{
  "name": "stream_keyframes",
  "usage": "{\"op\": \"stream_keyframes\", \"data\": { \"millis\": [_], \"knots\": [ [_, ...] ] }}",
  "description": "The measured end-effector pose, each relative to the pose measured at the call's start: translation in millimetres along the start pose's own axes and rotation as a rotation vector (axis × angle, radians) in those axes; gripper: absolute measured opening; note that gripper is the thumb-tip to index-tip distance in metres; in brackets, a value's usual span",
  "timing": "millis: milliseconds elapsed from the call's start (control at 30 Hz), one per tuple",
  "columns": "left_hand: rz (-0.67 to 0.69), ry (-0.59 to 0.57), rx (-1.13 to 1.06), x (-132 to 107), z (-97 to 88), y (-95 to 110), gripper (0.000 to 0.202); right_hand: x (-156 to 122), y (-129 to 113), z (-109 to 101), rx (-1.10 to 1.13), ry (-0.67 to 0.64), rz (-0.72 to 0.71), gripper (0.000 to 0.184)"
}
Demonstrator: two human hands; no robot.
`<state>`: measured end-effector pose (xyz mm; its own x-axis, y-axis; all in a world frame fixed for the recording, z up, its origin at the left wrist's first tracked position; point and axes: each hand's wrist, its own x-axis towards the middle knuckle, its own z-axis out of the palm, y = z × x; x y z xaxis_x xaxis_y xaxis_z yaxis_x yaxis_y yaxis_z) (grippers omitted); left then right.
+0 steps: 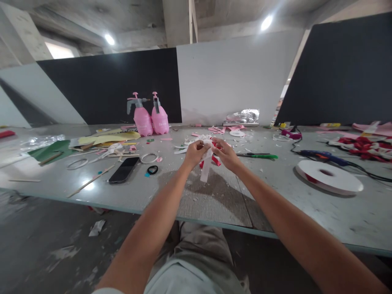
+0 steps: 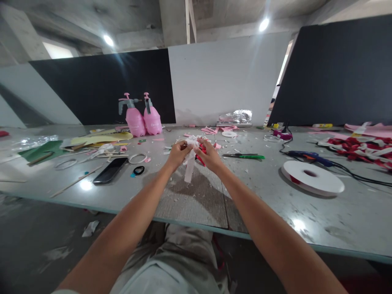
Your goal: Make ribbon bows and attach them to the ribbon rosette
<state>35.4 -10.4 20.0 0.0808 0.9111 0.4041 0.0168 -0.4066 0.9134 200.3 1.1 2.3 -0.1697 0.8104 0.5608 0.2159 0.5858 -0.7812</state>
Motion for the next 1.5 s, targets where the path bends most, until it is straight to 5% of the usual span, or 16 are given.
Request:
{"op": "stream_keyframes", "data": {
  "millis": [100,300,567,867,1167,1367,1500],
  "knots": [
    [0.025,0.037,0.084,0,-1.2,1,0.039,-1,-5,-3,-0.035,0.027,-0.042,0.06],
    [0.054,0.039,0.055,1,-1.2,-1,0.045,-3,-10,2,0.027,-0.179,0.153,0.04],
    [-0.044,-0.055,0.008,-1,-3.4,3,0.04,-2,-11,-3,0.097,-0.015,0.221,0.045],
    [-0.028,-0.009,-0.033,1,-1.7,3,0.036,-4,-19,-3,0.114,-0.024,0.292,0.048],
    [0.096,0.132,-0.144,7,-6.2,-3,0.035,-8,-24,1,0.428,-0.058,0.387,0.047],
    [0.08,0.046,-0.139,5,-2.4,-1,0.035,-9,-27,2,0.346,0.013,0.417,0.049],
    [0.145,0.104,-0.096,7,-1.8,-3,0.032,-8,-21,3,0.27,0.048,0.436,0.045]
  ]
}}
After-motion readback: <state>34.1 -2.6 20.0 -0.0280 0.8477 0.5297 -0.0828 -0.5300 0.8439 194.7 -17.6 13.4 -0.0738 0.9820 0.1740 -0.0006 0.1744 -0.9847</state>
